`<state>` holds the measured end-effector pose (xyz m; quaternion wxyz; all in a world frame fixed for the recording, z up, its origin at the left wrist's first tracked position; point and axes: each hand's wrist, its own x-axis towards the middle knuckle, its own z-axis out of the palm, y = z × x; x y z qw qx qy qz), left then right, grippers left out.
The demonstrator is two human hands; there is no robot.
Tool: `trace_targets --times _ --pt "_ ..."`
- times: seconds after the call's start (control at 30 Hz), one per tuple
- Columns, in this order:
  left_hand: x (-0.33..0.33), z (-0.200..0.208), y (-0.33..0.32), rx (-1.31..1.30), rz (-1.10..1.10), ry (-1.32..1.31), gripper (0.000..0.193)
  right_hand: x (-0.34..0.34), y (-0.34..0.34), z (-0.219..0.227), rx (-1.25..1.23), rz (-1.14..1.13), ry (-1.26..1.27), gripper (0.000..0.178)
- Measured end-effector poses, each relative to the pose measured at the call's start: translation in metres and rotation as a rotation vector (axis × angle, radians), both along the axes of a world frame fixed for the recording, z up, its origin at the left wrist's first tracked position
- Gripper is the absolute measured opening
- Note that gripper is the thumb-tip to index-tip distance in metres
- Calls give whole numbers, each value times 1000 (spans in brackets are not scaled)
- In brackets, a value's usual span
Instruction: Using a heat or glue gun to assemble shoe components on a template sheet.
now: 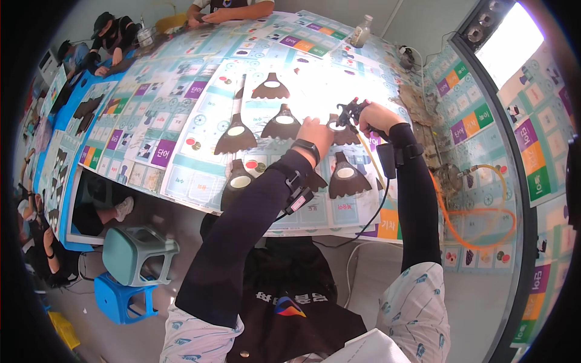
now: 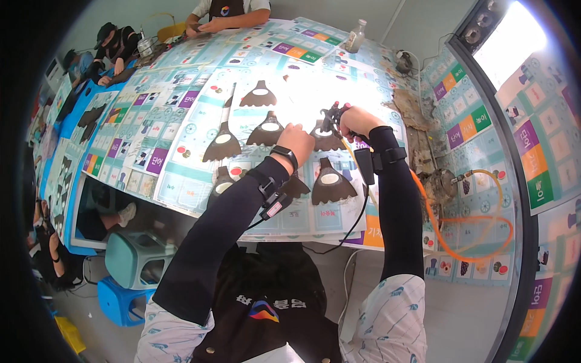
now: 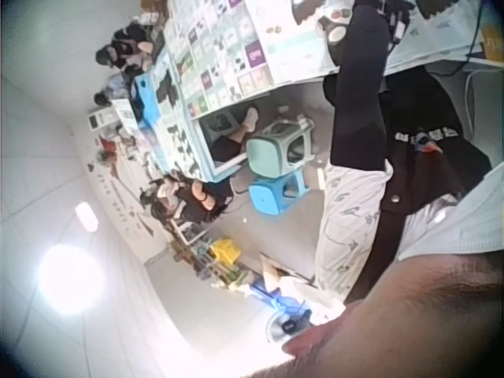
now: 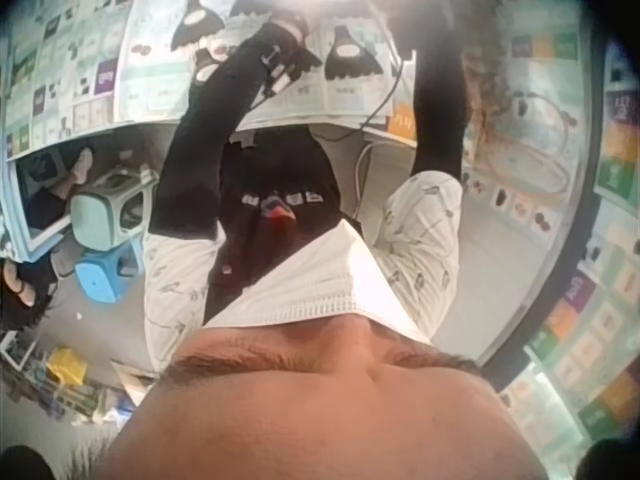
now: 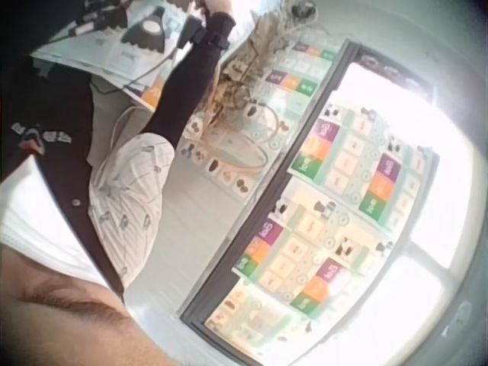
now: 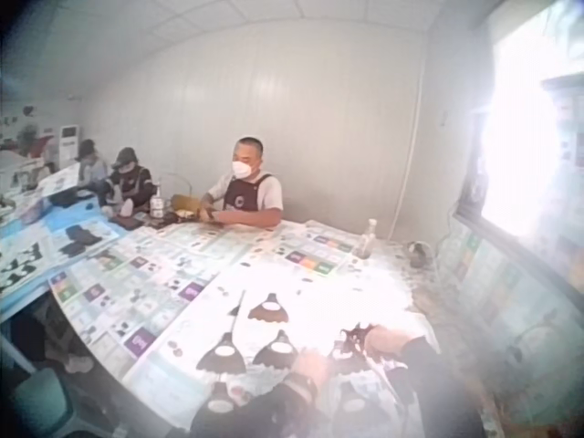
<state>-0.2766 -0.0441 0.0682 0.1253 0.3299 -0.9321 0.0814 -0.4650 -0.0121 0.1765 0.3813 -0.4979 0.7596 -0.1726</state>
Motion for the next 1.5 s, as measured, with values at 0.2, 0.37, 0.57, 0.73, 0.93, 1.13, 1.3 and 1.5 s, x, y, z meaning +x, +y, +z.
trace_targets --times 0.2,0.37,0.57,0.73,0.93,1.13,1.3,1.5 --pt "6 -1 -8 19 -7 48 17 -4 -3 -2 -27 26 22 10" --pt "5 -1 -8 74 -3 14 17 -7 -2 -3 -30 43 44 7" --pt "7 8 -11 208 -9 -30 18 -10 -2 -5 -16 30 100 7" --pt "5 21 -7 273 31 -85 20 -14 -1 -7 -68 7 95 9" --pt "6 28 -6 277 10 -149 22 -14 3 -3 -68 -10 108 9" --pt "4 20 -17 349 23 -180 23 -3 3 2 13 -9 51 7" --pt "3 17 -20 385 48 -180 23 9 0 3 36 -19 -11 11" --pt "5 24 -16 413 10 -189 28 6 -2 -2 45 2 -19 11"
